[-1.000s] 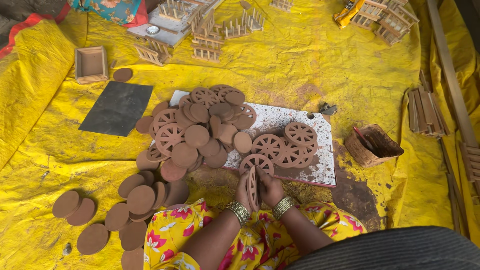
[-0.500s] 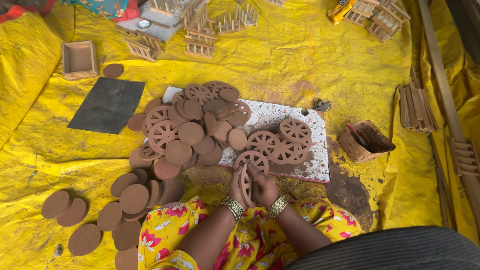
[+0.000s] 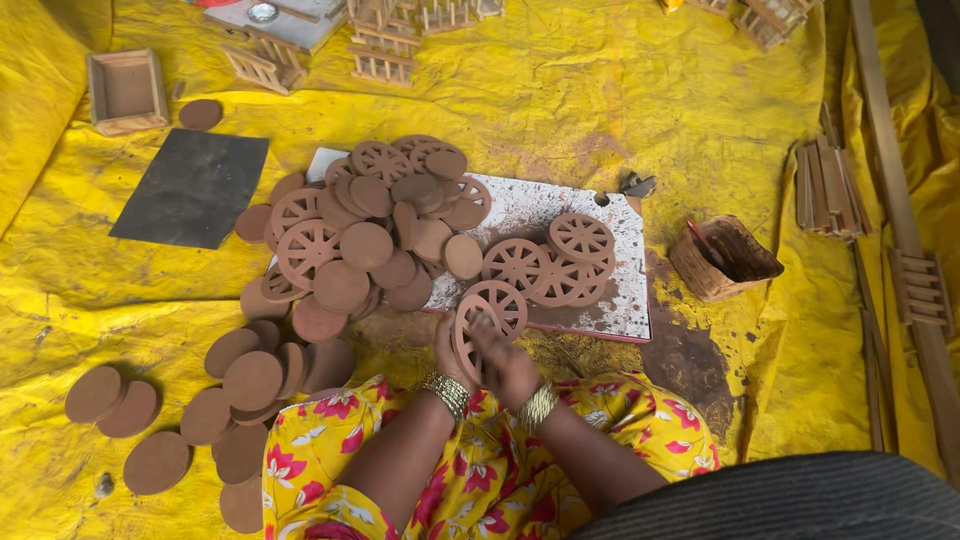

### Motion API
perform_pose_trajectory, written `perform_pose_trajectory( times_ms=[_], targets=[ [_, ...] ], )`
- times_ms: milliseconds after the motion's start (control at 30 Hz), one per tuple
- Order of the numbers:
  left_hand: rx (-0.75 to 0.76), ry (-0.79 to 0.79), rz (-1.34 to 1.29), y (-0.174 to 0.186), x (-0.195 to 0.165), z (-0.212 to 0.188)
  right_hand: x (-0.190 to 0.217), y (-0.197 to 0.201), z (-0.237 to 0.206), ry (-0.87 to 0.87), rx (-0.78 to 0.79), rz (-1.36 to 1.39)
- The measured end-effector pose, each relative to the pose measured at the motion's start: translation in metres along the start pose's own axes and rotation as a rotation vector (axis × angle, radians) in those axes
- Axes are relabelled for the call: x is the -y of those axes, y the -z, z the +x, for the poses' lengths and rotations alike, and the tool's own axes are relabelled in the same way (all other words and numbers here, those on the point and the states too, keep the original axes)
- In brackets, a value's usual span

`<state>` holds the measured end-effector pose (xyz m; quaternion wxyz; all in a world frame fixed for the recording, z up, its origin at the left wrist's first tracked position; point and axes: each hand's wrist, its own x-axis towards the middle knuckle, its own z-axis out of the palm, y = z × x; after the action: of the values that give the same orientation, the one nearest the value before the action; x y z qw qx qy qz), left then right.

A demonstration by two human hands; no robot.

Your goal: The person sits on the ground and smooths terracotta craft pieces, rubbing a small abrasive pad over flat clay discs and wheel-shaped clay cutouts. They pick up each piece, rub its surface, and set it back on the pile on the board.

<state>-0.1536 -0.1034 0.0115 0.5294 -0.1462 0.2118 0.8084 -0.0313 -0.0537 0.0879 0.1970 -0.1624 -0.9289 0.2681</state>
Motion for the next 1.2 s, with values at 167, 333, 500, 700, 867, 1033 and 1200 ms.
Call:
perform_pose_trajectory(
  times_ms=[167,333,500,700,867,1033,1200],
  targets=[
    [0.063,0.087,0.067,-0.011,0.000,-0.012,-0.028,-0.006,0.016,-0.003,-0.189,0.181],
    [0.037,-0.063,0.067,0.004,-0.020,0.003,0.023,-0.010,-0.019,0.148,-0.073,0.057],
    [0.064,-0.110,0.037,0.009,-0.015,0.006,0.021,-0.001,-0.024,0.287,-0.131,0.044],
    [-0.035,0.120,0.016,-0.016,-0.001,-0.014,-0.028,-0.013,0.013,-0.098,-0.116,0.138],
    [-0.072,0.031,0.105,-0.013,-0.013,-0.015,0.004,-0.007,-0.006,0.001,-0.106,0.064],
    [0.049,-0.074,0.091,-0.005,-0.020,0.002,0.044,0.010,-0.026,0.260,-0.091,0.102],
    [-0.061,-0.035,0.038,-0.015,-0.004,-0.006,0.013,0.001,0.001,0.048,-0.130,0.076]
  ],
)
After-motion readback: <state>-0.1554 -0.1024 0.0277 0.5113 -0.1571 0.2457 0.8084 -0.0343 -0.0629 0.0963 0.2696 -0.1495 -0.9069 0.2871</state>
